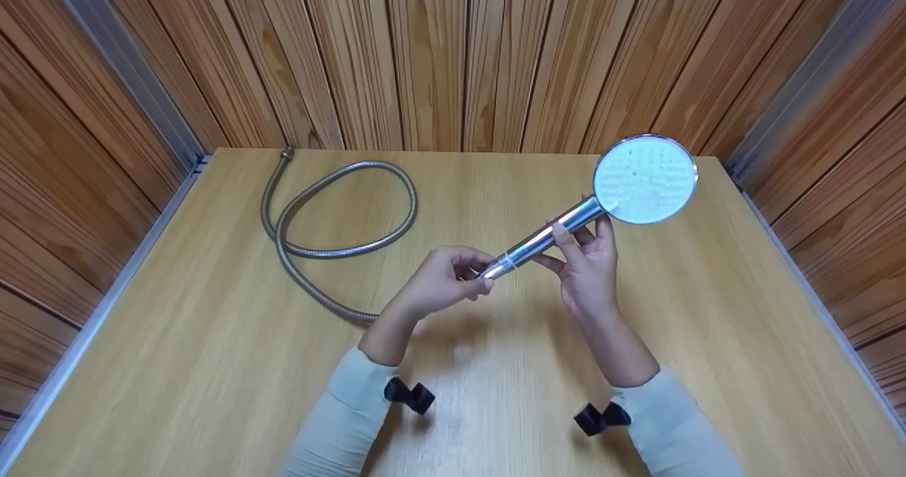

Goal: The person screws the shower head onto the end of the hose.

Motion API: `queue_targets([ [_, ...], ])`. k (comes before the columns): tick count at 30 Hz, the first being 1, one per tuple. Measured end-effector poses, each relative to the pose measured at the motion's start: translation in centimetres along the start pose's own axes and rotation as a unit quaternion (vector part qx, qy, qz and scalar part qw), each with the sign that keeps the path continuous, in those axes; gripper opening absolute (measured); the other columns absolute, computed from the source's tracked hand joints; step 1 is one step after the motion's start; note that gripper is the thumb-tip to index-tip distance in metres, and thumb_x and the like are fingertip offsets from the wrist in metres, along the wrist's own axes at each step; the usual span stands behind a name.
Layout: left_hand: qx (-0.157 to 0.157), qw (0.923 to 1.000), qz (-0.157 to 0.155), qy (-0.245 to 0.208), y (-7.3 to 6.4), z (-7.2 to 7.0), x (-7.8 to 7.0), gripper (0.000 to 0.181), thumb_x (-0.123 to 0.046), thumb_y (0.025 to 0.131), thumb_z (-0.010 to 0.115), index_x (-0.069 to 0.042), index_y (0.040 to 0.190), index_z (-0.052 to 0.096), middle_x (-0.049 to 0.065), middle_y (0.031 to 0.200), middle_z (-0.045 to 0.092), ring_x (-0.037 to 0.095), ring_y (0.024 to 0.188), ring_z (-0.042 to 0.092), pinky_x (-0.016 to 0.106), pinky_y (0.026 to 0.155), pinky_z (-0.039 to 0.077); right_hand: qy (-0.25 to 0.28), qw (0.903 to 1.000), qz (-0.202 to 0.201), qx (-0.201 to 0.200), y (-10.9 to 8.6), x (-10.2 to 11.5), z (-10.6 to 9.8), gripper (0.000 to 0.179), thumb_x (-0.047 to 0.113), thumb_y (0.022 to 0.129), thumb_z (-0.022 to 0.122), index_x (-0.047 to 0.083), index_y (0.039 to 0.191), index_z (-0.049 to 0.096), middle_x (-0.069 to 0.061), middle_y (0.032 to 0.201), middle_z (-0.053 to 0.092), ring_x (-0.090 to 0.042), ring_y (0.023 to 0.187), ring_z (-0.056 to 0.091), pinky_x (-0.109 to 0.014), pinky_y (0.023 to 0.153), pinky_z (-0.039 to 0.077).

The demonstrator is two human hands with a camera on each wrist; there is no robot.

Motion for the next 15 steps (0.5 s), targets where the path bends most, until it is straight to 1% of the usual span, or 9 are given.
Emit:
queue_targets([
  [3,0.0,0.9999,0.0,-0.013,-0.03,0.06,-0.03,0.023,0.0,0.088,0.069,-0.003,0.111,0.068,0.007,0.096,0.066,0.021,0.081,0.065,0.031,0.069,0.057,0.002,1.0,0.003,0.0,-0.02,-0.01,0.03,0.061,-0.003,0.095,0.057,0.011,0.148,0.029,-0.011,0.107,0.054,-0.021,0.093,0.062,-0.047,0.07,0.058],
  [8,-0.042,0.9991,-0.002,0.001,-0.02,0.0,-0.12,0.028,0.002,0.081,0.077,-0.009,0.104,0.065,0.006,0.096,0.064,0.021,0.076,0.063,0.031,0.066,0.057,0.006,1.0,0.005,0.001,-0.08,-0.01,0.08,0.058,-0.003,0.095,0.058,0.016,0.145,0.034,-0.012,0.11,0.052,-0.022,0.096,0.062,-0.047,0.071,0.057],
  [10,-0.051,0.9987,-0.004,0.004,-0.02,-0.01,-0.14,0.031,0.001,0.079,0.079,-0.01,0.104,0.065,0.006,0.097,0.063,0.021,0.075,0.062,0.031,0.065,0.057,0.006,1.0,0.005,0.003,-0.08,0.0,0.11,0.058,-0.002,0.095,0.059,0.016,0.145,0.035,-0.013,0.111,0.052,-0.022,0.097,0.062,-0.047,0.071,0.057],
  [12,-0.048,0.9987,-0.006,0.012,-0.01,-0.02,-0.17,0.031,0.0,0.079,0.079,-0.011,0.106,0.066,0.005,0.098,0.062,0.021,0.077,0.062,0.03,0.066,0.056,0.004,1.0,0.003,0.006,-0.09,0.03,0.13,0.059,-0.002,0.095,0.059,0.015,0.146,0.034,-0.013,0.111,0.052,-0.022,0.097,0.062,-0.047,0.07,0.057],
  [15,-0.027,0.9995,-0.006,0.013,-0.04,-0.02,-0.24,0.029,-0.004,0.083,0.077,-0.01,0.111,0.069,0.005,0.101,0.063,0.021,0.08,0.063,0.031,0.068,0.056,0.001,1.0,0.001,0.007,-0.08,0.05,0.1,0.06,-0.001,0.095,0.058,0.013,0.147,0.032,-0.013,0.109,0.053,-0.022,0.095,0.063,-0.047,0.07,0.057],
])
Point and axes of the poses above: each hand's wrist, its own y-axis towards the middle knuckle, its own z-axis out of the palm, x = y × z, the point moved 5 cm from there along y, towards the middle knuckle
